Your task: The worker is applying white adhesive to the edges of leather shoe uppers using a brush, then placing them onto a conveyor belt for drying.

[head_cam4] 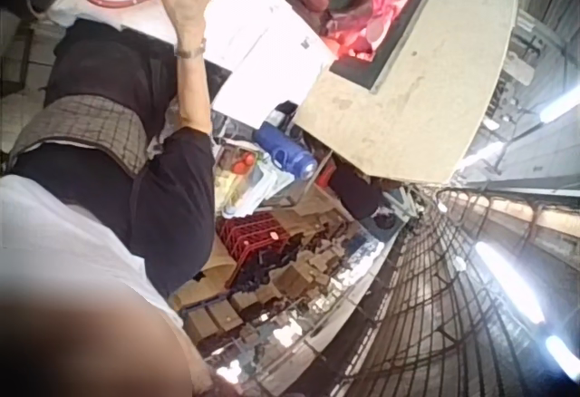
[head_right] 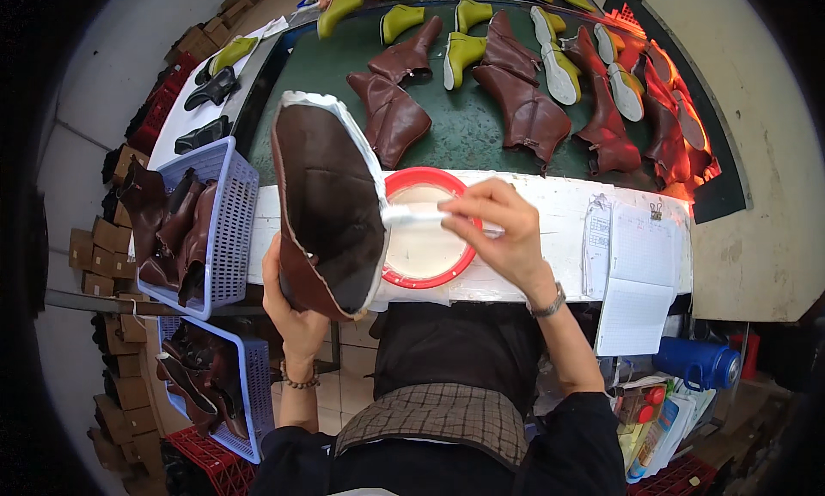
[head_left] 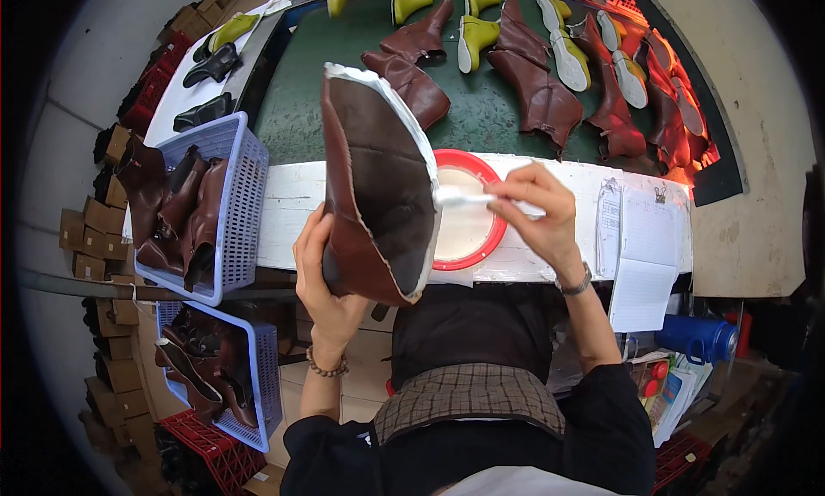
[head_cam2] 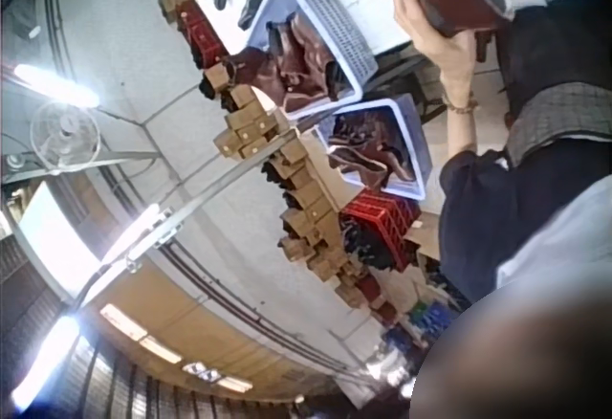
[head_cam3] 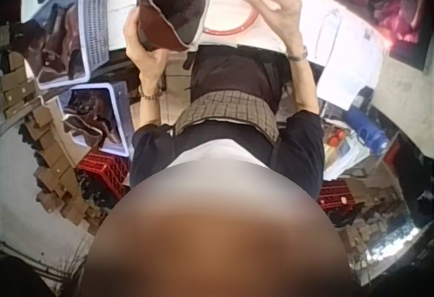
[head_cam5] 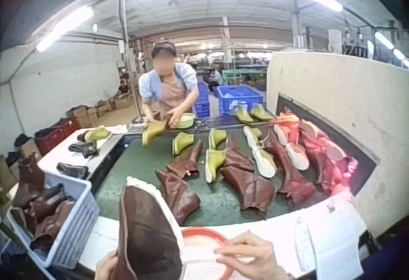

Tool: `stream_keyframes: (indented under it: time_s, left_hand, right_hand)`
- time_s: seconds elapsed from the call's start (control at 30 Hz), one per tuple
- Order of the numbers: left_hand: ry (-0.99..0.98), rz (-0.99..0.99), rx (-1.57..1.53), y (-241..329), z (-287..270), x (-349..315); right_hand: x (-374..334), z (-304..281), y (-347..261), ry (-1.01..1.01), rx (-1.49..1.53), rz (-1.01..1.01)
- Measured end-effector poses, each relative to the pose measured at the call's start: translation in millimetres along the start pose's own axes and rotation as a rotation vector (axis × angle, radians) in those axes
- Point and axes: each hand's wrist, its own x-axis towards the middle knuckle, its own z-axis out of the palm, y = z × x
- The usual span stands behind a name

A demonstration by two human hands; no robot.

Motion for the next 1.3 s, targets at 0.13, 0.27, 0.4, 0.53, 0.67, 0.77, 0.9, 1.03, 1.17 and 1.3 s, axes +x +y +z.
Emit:
stream_keyframes:
  time_s: [0.13,0.27,0.4,0.53,0.67,0.77,0.9,1.03,1.17,1.3]
  left_hand:
    - [0.018,0.088,0.026,-2,7,9]
    - [-0.007,0.254,0.062,-12,11,11]
    - [0.255,0.267,-0.033,-22,28,17]
    - [0.409,0.356,-0.006,-30,42,33]
    - [0.416,0.426,0.05,-43,50,39]
    - [0.385,0.455,0.146,-46,45,43]
    - [0.293,0.359,0.15,-40,24,42]
    - [0.136,-0.042,-0.191,-53,-23,17]
    - [-0.028,-0.44,-0.558,-88,-68,-15]
    - [-0.098,-0.498,-0.851,-131,-90,-54]
  right_hand:
    - [-16,0,-5,-0.072,0.132,0.047]
    - [11,-5,-2,0.075,-0.098,0.027]
    - [7,-2,-11,0.037,-0.095,-0.112]
    - [-13,3,-29,-0.07,-0.029,-0.07]
    - [-21,3,-41,-0.162,0.025,-0.044]
    - [-22,5,-49,-0.239,0.137,0.121]
    - [-20,5,-24,-0.17,0.122,0.317]
    - [-10,8,18,-0.113,-0.317,0.267]
    - [-11,8,36,-0.381,-0.904,0.007]
    - [4,-7,25,-0.244,-0.472,0.177]
